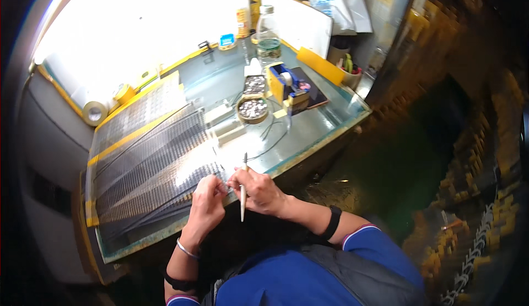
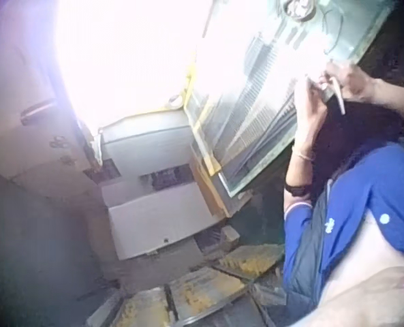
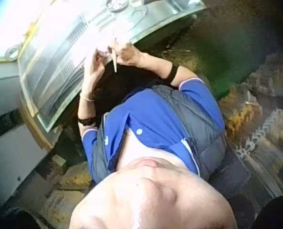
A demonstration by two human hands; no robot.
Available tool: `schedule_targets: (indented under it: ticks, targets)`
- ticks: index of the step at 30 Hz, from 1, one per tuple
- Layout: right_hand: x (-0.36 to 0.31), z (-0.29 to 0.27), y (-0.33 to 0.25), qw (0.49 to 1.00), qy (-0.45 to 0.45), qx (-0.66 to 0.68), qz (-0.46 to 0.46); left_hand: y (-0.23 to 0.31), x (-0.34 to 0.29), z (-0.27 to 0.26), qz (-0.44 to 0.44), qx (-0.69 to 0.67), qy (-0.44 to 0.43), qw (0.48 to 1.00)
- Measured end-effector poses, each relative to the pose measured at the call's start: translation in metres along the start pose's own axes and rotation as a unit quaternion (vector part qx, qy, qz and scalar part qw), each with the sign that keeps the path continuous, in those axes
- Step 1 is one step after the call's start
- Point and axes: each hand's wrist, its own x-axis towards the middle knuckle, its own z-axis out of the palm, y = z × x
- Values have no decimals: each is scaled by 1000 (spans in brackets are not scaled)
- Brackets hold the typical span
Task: Assembling small metal connectors onto thin film flexible heating sheets using a stylus.
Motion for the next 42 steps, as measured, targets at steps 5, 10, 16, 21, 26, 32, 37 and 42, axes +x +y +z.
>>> schedule_targets:
  ticks: [5,10,16,21,26,32,37,42]
  targets:
    - [1,-10,6,994,33,106,-5,-14,-10,6,7,-15,40,999]
    - [-29,-92,68,918,383,4,105,-17,-15,8,3,-91,94,991]
    - [-90,-190,119,780,505,-310,200,-27,-16,16,27,-292,138,946]
    - [-91,-181,133,776,454,-349,264,-19,-20,15,40,-222,157,961]
    - [-89,-169,131,828,453,-240,228,11,-27,-31,41,-201,144,968]
    - [-71,-171,93,802,503,-278,162,23,53,-61,91,-49,93,990]
    - [-17,-97,53,952,293,-88,4,12,135,-29,21,-72,65,995]
    - [-1,-54,57,965,261,-23,0,-1,189,10,9,-59,61,996]
